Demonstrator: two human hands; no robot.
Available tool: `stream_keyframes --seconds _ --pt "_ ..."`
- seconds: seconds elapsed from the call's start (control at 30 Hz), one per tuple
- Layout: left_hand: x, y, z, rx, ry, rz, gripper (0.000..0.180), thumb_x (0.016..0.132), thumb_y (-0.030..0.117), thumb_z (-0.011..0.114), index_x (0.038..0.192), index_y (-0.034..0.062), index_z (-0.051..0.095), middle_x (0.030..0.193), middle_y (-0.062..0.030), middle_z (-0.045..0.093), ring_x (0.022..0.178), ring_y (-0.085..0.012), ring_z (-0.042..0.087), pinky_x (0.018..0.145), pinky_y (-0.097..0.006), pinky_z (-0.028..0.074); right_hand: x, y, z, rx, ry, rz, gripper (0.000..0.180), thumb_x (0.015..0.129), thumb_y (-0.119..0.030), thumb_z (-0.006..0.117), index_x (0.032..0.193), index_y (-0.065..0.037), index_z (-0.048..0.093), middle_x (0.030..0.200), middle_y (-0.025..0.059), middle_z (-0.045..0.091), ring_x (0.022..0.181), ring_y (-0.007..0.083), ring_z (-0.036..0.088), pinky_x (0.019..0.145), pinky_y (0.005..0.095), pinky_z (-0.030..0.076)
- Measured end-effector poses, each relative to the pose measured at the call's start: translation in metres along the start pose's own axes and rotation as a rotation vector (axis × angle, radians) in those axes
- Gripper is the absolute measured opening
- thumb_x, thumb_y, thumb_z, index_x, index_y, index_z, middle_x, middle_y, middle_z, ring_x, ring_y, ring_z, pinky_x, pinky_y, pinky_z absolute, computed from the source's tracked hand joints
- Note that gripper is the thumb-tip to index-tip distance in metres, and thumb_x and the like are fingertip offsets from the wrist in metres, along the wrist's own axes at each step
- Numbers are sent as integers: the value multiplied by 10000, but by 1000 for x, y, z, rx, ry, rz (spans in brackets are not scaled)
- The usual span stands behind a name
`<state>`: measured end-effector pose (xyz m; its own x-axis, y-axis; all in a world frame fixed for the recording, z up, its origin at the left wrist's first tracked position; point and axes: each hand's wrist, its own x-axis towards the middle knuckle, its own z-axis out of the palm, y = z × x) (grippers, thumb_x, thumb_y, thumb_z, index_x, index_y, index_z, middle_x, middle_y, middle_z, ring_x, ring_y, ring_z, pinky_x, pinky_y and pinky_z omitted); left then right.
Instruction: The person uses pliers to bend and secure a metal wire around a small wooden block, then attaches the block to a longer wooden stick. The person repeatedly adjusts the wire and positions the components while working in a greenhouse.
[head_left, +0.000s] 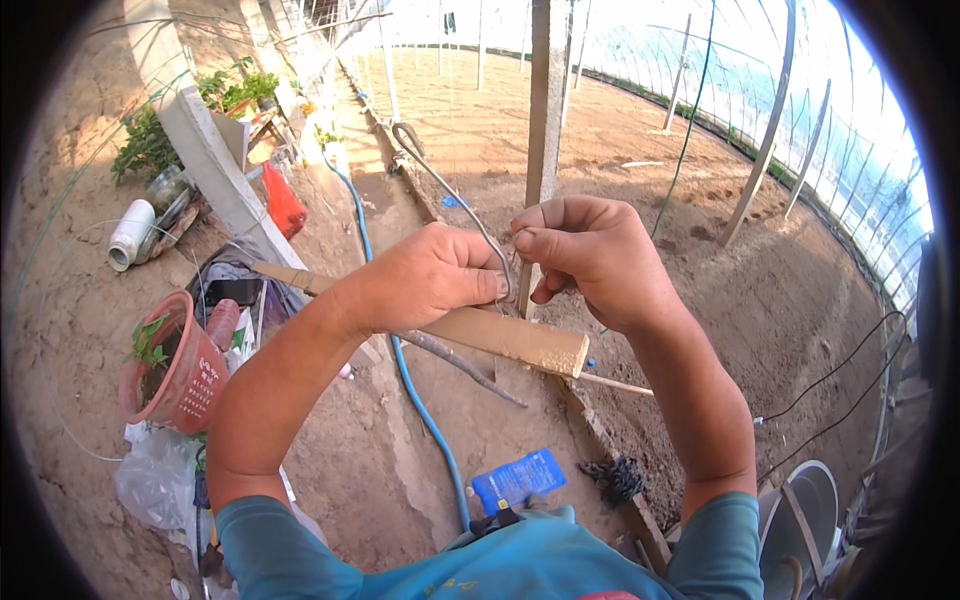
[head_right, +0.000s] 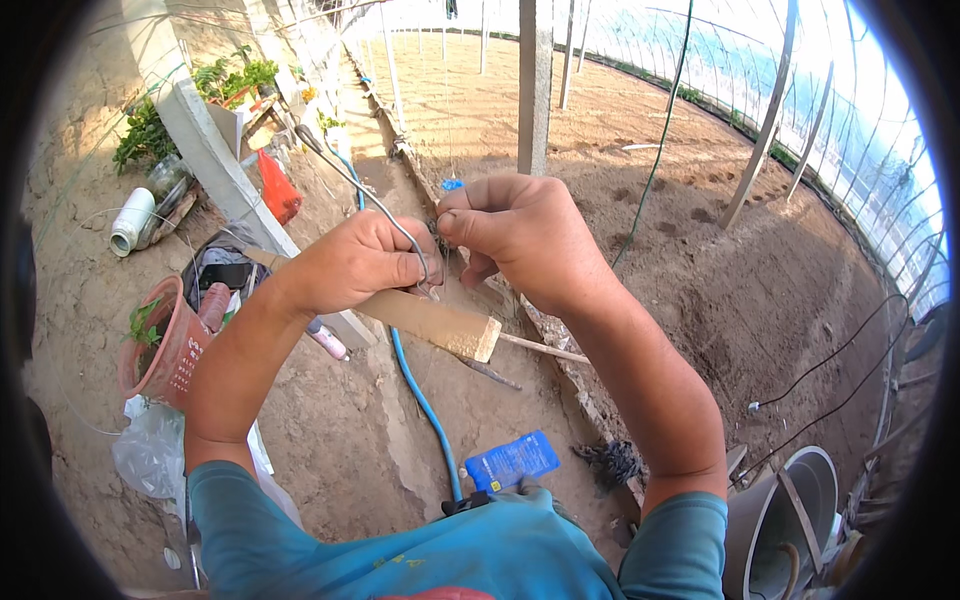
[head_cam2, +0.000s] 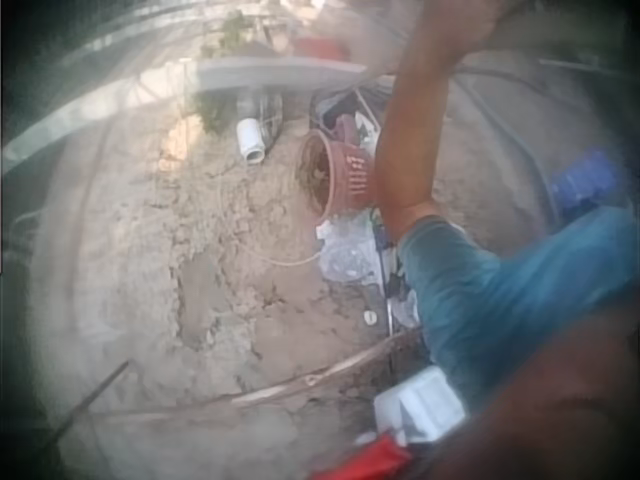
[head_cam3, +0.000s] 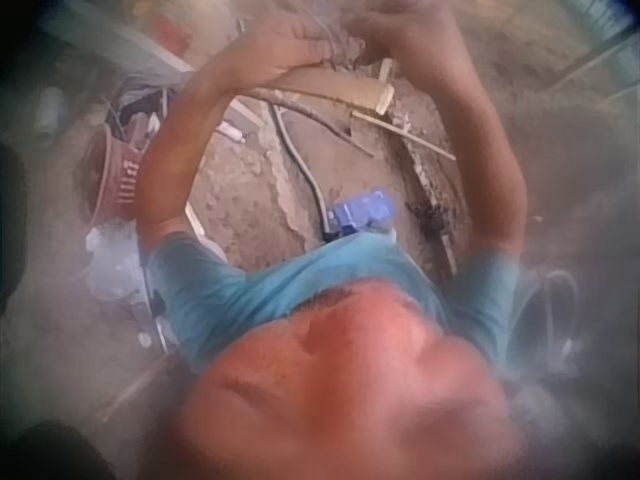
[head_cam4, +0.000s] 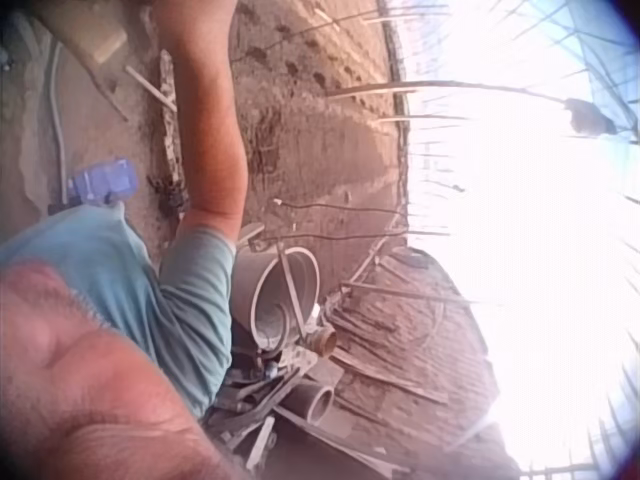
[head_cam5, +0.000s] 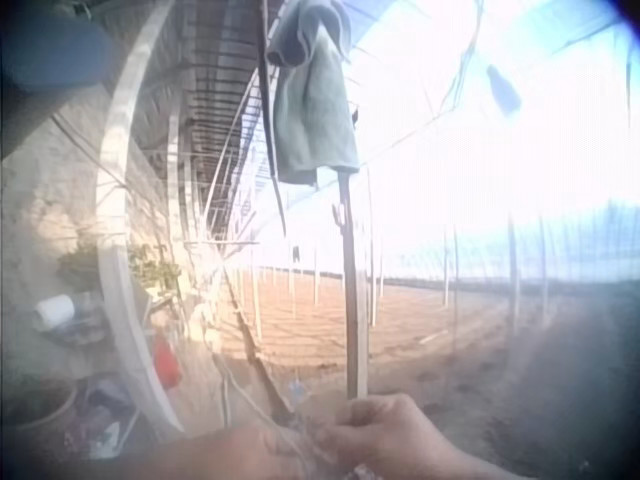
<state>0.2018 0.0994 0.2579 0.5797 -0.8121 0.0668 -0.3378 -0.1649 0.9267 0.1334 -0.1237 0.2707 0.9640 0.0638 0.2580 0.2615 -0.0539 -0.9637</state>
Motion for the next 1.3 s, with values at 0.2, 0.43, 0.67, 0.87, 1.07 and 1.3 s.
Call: stream_keyframes --seconds 0.2,0.43,0.67,0.87,1.07,1.3 --pt "-1 -3 -4 -130 -59 24 190 1040 126 670 1136 -27 731 992 -41 748 911 -100 692 827 -266 548 12 4 -1 154 3 9 242 959 -113 776 1083 85 712 886 88 713 661 138 678 553 296 592" --pt "-20 -3 -11 -128 -177 142 419 869 198 884 1190 -36 752 1120 -95 777 1002 -137 705 945 -289 545 8 4 0 429 -96 158 206 983 -91 720 1092 69 649 890 104 693 701 176 740 528 293 620" --pt "-27 3 -4 74 -129 124 626 652 273 1046 1146 -10 785 1027 -76 785 950 -140 719 838 -318 567 -1 -1 12 392 -50 129 184 975 -63 721 1069 57 618 909 116 693 692 205 753 511 308 621" --pt "-27 2 -4 407 -41 327 478 685 267 1005 1007 -7 782 913 -121 741 851 -241 718 778 -359 562 -5 -3 11 344 -101 175 167 973 -71 733 1036 41 627 828 109 713 660 199 744 499 301 599" --pt "-26 -16 2 592 133 590 419 737 243 945 993 -18 740 948 -162 696 885 -328 699 774 -417 558 -12 -4 9 194 -135 160 110 953 -96 781 958 -8 715 799 63 722 622 114 669 543 252 522" --pt "-26 -26 7 739 264 751 538 848 370 900 1113 -59 715 980 -186 705 891 -359 696 793 -436 565 -15 -2 4 92 -149 122 145 946 -124 805 999 7 772 839 26 736 698 62 633 607 243 493"
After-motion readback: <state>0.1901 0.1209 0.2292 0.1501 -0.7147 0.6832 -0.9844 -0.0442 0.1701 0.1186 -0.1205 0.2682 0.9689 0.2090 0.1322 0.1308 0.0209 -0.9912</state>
